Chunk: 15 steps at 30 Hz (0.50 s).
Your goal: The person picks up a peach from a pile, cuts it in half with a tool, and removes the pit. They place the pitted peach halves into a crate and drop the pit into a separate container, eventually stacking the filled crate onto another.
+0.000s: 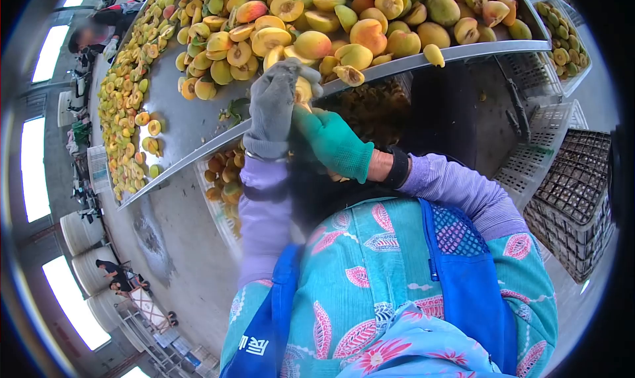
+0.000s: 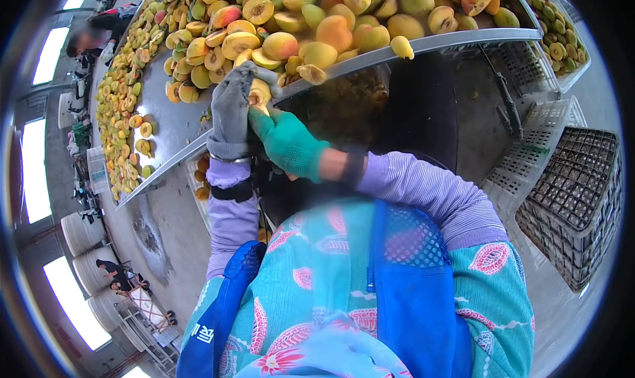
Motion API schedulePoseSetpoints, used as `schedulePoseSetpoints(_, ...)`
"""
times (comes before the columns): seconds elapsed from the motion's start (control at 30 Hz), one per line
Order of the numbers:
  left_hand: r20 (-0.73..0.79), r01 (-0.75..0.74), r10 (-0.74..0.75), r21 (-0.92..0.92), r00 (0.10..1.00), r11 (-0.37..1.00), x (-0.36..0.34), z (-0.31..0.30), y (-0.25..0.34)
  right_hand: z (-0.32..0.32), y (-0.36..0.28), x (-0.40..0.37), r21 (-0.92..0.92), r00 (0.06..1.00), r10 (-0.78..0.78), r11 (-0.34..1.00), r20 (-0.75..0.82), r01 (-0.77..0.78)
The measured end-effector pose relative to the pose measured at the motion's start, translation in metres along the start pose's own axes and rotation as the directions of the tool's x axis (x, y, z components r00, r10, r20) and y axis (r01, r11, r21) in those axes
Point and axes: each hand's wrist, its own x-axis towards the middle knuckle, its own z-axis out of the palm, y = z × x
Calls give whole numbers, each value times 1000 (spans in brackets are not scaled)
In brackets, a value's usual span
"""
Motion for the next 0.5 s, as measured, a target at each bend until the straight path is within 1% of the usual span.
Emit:
schedulePoseSetpoints(0.03,68,81,-78,-43,995,996,3,-2,-1,0,-5,-2,97,993,113,989,29,-115)
schedulePoseSetpoints(0.07,104,190,-192,26,976,981,6,-2,5,-2,-7,-3,240,976,201,947,81,-215)
schedulePoseSetpoints(0.1,132,123,-126,35,983,992,5,-4,3,-5,-10,-4,370,948,281,874,148,-316)
schedulePoseSetpoints(0.13,158,56,-62,43,986,998,3,-7,-1,-14,-17,-6,558,884,193,713,426,-424)
schedulePoseSetpoints(0.17,186,-13,3,52,983,999,3,-9,-5,-15,-19,-8,585,866,181,671,466,-455)
schedulePoseSetpoints(0.23,189,-228,191,195,963,954,3,-9,-9,-15,-24,-9,628,826,146,582,544,-516)
schedulePoseSetpoints(0.27,163,-275,249,169,955,946,0,-5,-9,-17,-28,-10,535,818,197,670,540,-514)
schedulePoseSetpoints(0.3,109,-102,101,4,989,995,-3,-5,-9,-10,-30,-11,482,863,265,741,429,-467)
schedulePoseSetpoints(0.33,52,57,-48,-180,997,982,-6,-5,-9,0,-31,-13,414,898,315,805,308,-424)
schedulePoseSetpoints(0.37,44,97,-90,-218,995,971,-9,-13,-14,8,-32,-13,331,922,342,862,180,-385)
schedulePoseSetpoints(0.4,-15,80,-98,-460,995,884,-12,-11,-14,-4,-28,-4,450,779,259,695,571,-561)
schedulePoseSetpoints(0.43,-65,46,-120,-670,991,741,-19,-6,-15,-8,-20,-1,457,720,226,640,656,-618)
schedulePoseSetpoints(0.47,-165,36,-290,-815,943,578,-29,-4,-8,-5,-19,0,456,654,188,578,733,-677)
schedulePoseSetpoints(0.5,-365,-97,-78,-437,928,894,-43,-16,-15,-2,-17,0,447,584,140,511,800,-735)
